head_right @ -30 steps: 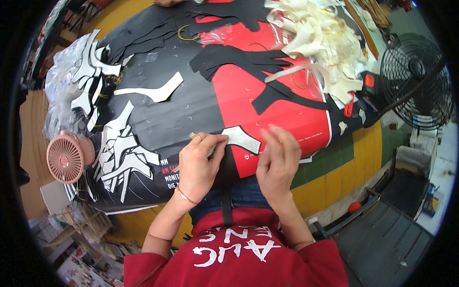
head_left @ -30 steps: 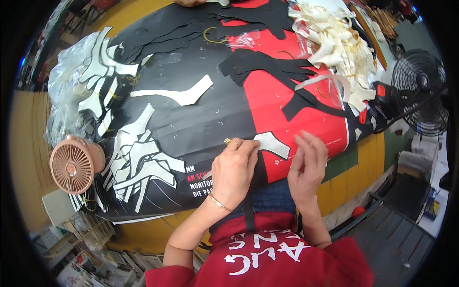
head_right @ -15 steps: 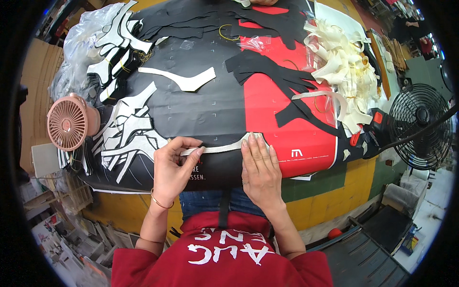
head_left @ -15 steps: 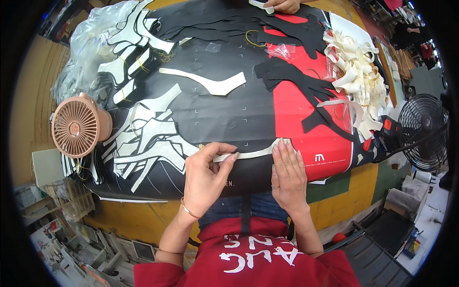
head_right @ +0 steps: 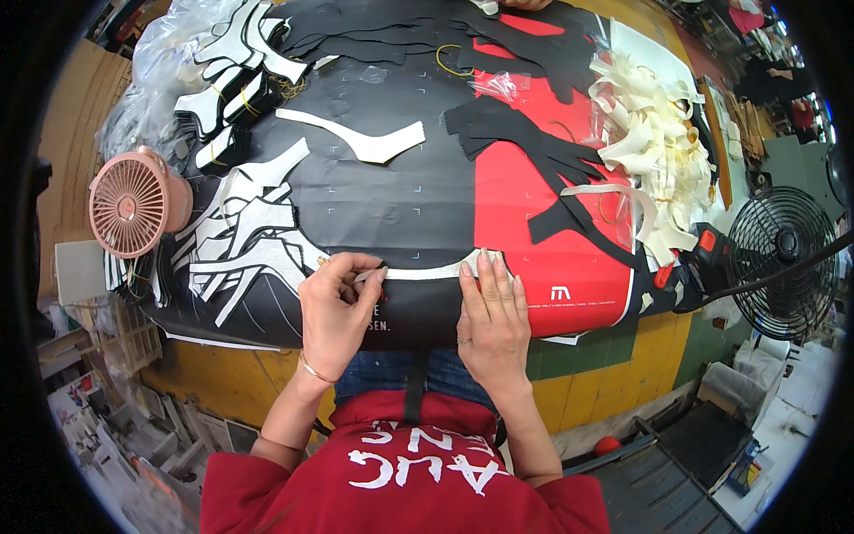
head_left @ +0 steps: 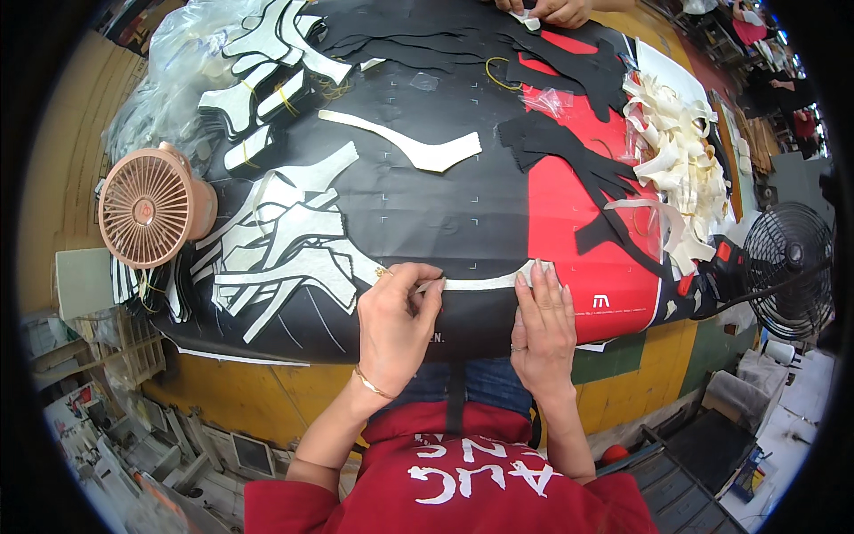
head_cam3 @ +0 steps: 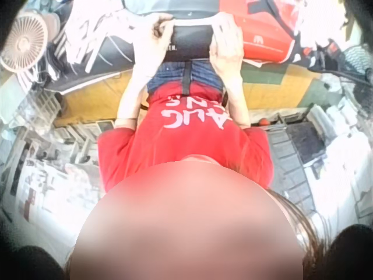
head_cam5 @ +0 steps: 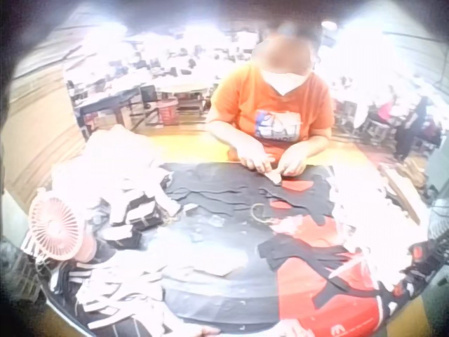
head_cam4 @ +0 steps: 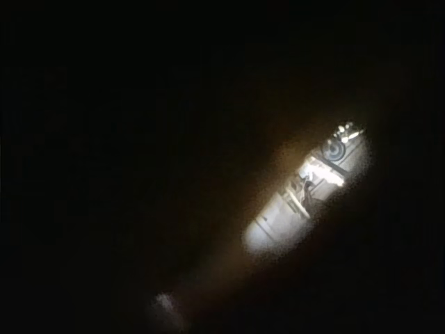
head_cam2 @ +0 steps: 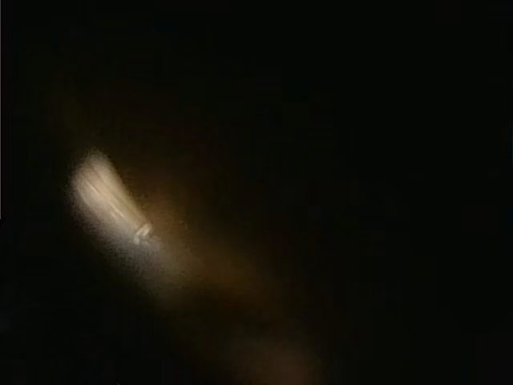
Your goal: The person repeatedly picks up small white fabric pieces and aligns them with black fabric pieces on a table, then places them down. The process is repeated multiple times with similar pieces.
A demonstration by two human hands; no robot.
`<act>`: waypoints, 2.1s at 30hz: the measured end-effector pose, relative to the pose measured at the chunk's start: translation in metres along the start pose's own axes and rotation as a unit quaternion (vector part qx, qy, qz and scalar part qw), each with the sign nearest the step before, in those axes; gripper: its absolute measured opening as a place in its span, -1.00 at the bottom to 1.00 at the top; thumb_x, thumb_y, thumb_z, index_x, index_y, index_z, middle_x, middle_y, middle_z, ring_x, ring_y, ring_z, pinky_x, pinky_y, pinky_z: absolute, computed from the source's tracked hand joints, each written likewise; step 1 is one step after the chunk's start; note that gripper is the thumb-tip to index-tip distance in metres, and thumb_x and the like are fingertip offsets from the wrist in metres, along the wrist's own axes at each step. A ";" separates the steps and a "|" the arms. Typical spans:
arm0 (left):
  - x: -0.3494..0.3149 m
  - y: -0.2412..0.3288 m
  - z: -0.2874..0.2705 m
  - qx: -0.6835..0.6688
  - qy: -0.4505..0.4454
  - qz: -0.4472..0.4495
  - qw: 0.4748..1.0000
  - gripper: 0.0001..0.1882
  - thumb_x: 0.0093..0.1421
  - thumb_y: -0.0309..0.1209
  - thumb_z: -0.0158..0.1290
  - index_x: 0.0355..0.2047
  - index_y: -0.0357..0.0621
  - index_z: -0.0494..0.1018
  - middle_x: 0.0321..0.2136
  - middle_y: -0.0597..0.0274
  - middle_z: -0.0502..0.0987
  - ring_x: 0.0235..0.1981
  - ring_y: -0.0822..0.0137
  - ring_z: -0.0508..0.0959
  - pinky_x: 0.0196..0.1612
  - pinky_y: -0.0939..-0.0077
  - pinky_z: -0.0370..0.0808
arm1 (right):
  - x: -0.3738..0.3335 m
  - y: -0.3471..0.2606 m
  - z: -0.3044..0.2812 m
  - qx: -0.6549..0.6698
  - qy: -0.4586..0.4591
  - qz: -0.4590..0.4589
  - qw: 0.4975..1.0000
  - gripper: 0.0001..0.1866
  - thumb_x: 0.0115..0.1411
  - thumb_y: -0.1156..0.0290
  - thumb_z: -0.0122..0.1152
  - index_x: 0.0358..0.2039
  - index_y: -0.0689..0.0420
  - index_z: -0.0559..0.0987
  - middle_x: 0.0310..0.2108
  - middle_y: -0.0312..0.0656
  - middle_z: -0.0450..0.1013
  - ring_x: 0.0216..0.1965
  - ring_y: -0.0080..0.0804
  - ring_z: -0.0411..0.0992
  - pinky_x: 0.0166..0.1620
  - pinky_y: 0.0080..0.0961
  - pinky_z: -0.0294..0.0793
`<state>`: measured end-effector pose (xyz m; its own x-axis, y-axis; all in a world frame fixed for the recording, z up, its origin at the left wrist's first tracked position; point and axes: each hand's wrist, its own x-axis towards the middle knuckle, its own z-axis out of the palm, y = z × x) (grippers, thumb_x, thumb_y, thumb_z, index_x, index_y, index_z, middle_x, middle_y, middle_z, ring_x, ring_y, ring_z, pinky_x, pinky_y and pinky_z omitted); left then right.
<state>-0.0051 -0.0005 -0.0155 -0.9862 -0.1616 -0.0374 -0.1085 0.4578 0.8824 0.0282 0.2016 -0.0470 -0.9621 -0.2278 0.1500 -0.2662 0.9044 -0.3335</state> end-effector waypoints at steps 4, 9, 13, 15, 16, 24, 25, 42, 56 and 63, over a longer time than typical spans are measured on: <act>-0.006 0.001 0.005 0.035 0.016 0.017 0.999 -0.84 0.13 -0.61 0.22 -0.25 -0.29 0.54 -0.42 0.11 0.53 -0.61 0.30 0.53 -0.49 0.42 0.47 | 0.000 0.000 -0.001 0.000 -0.007 0.000 1.000 -0.50 0.27 0.47 0.06 0.24 0.14 0.45 0.30 -0.01 0.32 0.36 -0.06 0.24 0.38 -0.07 0.11; -0.010 -0.010 0.001 0.093 0.088 0.054 0.990 -0.84 0.08 -0.63 0.25 -0.29 -0.28 0.57 -0.35 0.14 0.49 -0.55 0.34 0.46 -0.44 0.45 0.42 | 0.001 0.000 -0.001 0.003 -0.001 -0.005 1.000 -0.49 0.27 0.47 0.05 0.25 0.14 0.44 0.30 0.00 0.32 0.36 -0.06 0.23 0.38 -0.07 0.11; -0.015 -0.022 -0.011 0.165 0.090 0.088 0.978 -0.82 0.12 -0.64 0.21 -0.24 -0.25 0.59 -0.34 0.12 0.49 -0.48 0.25 0.51 -0.38 0.39 0.46 | 0.000 0.001 -0.001 0.003 0.001 -0.008 1.000 -0.49 0.26 0.47 0.04 0.25 0.15 0.44 0.30 0.01 0.32 0.36 -0.06 0.23 0.38 -0.07 0.11; -0.016 -0.025 -0.017 0.193 0.075 0.099 0.973 -0.81 0.14 -0.59 0.20 -0.20 -0.21 0.59 -0.30 0.09 0.50 -0.38 0.14 0.57 -0.33 0.30 0.51 | -0.001 0.002 0.000 0.003 0.004 -0.009 1.000 -0.48 0.26 0.48 0.04 0.25 0.16 0.44 0.30 0.01 0.32 0.36 -0.05 0.23 0.38 -0.07 0.11; -0.017 -0.025 -0.020 0.187 0.081 0.097 0.974 -0.80 0.14 -0.58 0.20 -0.19 -0.21 0.59 -0.29 0.09 0.50 -0.38 0.14 0.56 -0.32 0.30 0.50 | -0.002 0.002 0.001 0.004 0.005 -0.009 1.000 -0.48 0.26 0.47 0.04 0.25 0.16 0.44 0.30 0.01 0.32 0.36 -0.05 0.23 0.39 -0.07 0.11; -0.017 -0.019 -0.015 0.193 0.072 0.091 0.974 -0.80 0.13 -0.45 0.27 -0.22 -0.19 0.62 -0.26 0.13 0.50 -0.37 0.17 0.53 -0.28 0.33 0.47 | 0.004 -0.005 -0.011 -0.013 0.008 -0.014 1.000 -0.54 0.25 0.45 0.06 0.19 0.12 0.50 0.29 0.01 0.31 0.36 -0.01 0.21 0.37 -0.08 0.12; -0.017 -0.019 -0.014 0.191 0.077 0.099 0.973 -0.82 0.12 -0.46 0.27 -0.25 -0.19 0.62 -0.27 0.14 0.51 -0.37 0.15 0.53 -0.27 0.32 0.47 | 0.005 -0.009 -0.014 -0.031 0.029 -0.019 0.999 -0.56 0.24 0.44 0.09 0.15 0.11 0.53 0.26 0.00 0.34 0.33 0.01 0.25 0.35 -0.09 0.16; -0.009 -0.007 -0.013 0.261 0.015 0.127 0.957 -0.91 0.13 -0.45 0.21 -0.38 -0.17 0.52 -0.30 0.15 0.49 -0.25 0.07 0.53 -0.20 0.22 0.45 | 0.045 -0.053 0.009 0.180 0.037 -0.027 0.983 -0.90 0.15 0.47 0.29 -0.30 0.09 0.61 -0.28 -0.19 0.42 -0.26 -0.19 0.45 -0.23 -0.26 0.42; 0.002 0.005 -0.024 0.200 -0.116 0.070 0.970 -0.91 0.19 -0.47 0.14 -0.40 -0.24 0.50 -0.32 0.09 0.47 -0.21 0.01 0.53 -0.23 0.18 0.49 | 0.013 -0.065 0.019 0.025 0.089 -0.109 0.990 -0.69 0.09 0.45 0.24 -0.11 -0.02 0.68 -0.10 -0.24 0.44 -0.09 -0.30 0.41 -0.10 -0.29 0.36; 0.007 0.005 -0.039 0.185 -0.075 0.043 0.979 -0.91 0.17 -0.46 0.18 -0.32 -0.19 0.56 -0.26 0.09 0.47 -0.20 0.02 0.53 -0.21 0.18 0.49 | 0.009 -0.066 0.020 0.013 0.087 -0.099 0.991 -0.69 0.14 0.41 0.23 -0.08 -0.05 0.68 -0.09 -0.22 0.44 -0.06 -0.29 0.39 -0.08 -0.27 0.34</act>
<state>-0.0071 -0.0338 0.0068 -0.9979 0.0086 -0.0637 -0.0354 0.7543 0.6556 0.0359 0.1325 -0.0424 -0.8668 -0.3323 0.3718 -0.4523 0.8379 -0.3055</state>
